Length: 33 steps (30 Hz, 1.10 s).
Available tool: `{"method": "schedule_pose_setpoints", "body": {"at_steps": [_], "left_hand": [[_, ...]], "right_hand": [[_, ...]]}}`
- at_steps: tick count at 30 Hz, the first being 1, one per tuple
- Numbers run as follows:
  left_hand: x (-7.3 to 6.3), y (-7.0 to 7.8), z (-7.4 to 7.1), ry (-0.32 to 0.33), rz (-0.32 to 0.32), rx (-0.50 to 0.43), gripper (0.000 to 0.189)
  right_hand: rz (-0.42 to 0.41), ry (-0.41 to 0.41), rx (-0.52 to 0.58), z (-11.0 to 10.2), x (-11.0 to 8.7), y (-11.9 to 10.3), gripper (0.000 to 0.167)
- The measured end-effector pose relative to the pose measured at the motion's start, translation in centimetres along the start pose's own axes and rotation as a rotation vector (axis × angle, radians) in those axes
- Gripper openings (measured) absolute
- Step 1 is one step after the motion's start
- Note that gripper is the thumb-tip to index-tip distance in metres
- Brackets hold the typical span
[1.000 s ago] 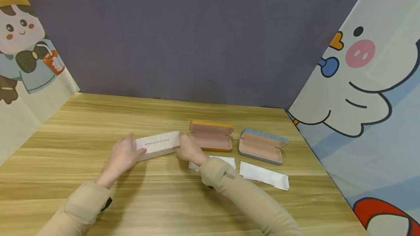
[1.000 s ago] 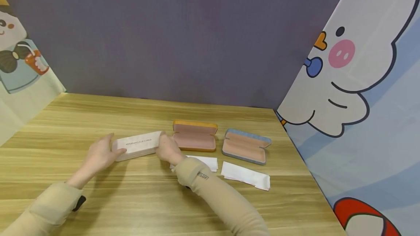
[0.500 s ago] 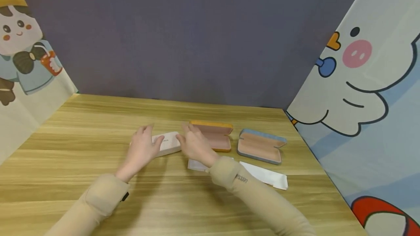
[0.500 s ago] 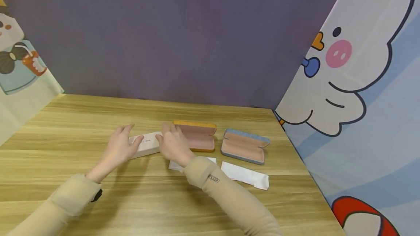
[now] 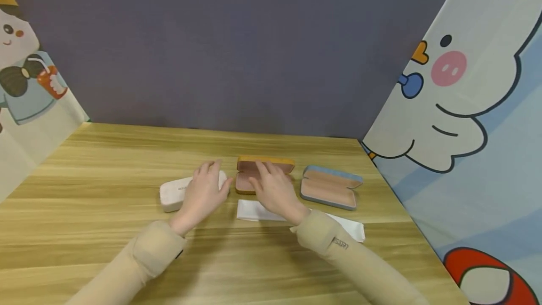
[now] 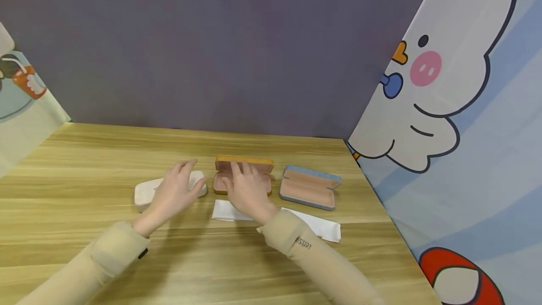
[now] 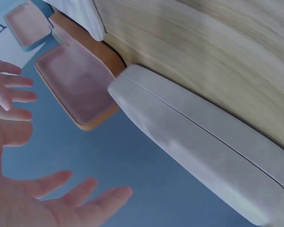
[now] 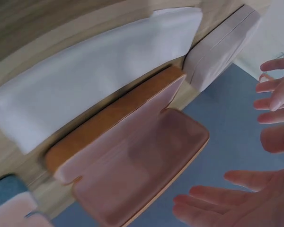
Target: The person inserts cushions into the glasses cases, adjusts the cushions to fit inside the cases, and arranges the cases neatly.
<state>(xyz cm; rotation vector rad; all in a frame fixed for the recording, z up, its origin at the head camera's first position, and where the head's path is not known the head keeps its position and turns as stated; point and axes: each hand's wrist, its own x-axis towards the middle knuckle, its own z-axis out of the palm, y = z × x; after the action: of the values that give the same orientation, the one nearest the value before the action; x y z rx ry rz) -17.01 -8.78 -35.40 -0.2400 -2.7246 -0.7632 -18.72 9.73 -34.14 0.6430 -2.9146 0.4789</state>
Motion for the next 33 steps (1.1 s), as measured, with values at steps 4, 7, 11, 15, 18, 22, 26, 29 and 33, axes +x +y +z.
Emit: {"method": "schedule_pose_setpoints", "body": {"at_steps": [4, 7, 11, 15, 18, 22, 26, 29, 33], "left_hand": [[0.2, 0.7, 0.7, 0.004, 0.04, 0.01, 0.055], [0.2, 1.2, 1.0, 0.004, 0.068, 0.016, 0.052], [0.2, 1.7, 1.4, -0.017, 0.087, 0.013, 0.052], [0.3, 2.1, 1.8, -0.053, 0.092, 0.008, 0.055], [0.3, 2.4, 2.2, -0.074, 0.092, -0.003, 0.057], [0.2, 2.7, 2.6, -0.097, 0.09, -0.02, 0.056], [0.0, 3.0, 3.1, -0.123, 0.079, -0.026, 0.056], [-0.2, 3.0, 3.5, -0.141, 0.079, -0.037, 0.055], [-0.2, 3.0, 4.2, -0.157, 0.08, -0.05, 0.053]], "right_hand": [[0.028, 0.005, 0.026, -0.4, -1.1, 1.2, 0.054], [0.046, 0.014, 0.035, -0.5, -1.8, 1.9, 0.054], [0.054, 0.027, 0.036, -0.5, -2.6, 2.8, 0.053], [0.077, 0.028, 0.048, -0.5, -3.2, 3.4, 0.053], [0.075, 0.042, 0.042, -0.5, -3.7, 3.8, 0.052], [0.066, 0.054, 0.025, -0.3, -4.3, 4.4, 0.052], [0.09, 0.031, 0.023, 0.0, -4.8, 5.0, 0.054], [0.105, 0.023, 0.025, 0.3, -5.2, 5.4, 0.055], [0.105, 0.041, 0.013, 0.7, -5.8, 6.0, 0.052]]}}
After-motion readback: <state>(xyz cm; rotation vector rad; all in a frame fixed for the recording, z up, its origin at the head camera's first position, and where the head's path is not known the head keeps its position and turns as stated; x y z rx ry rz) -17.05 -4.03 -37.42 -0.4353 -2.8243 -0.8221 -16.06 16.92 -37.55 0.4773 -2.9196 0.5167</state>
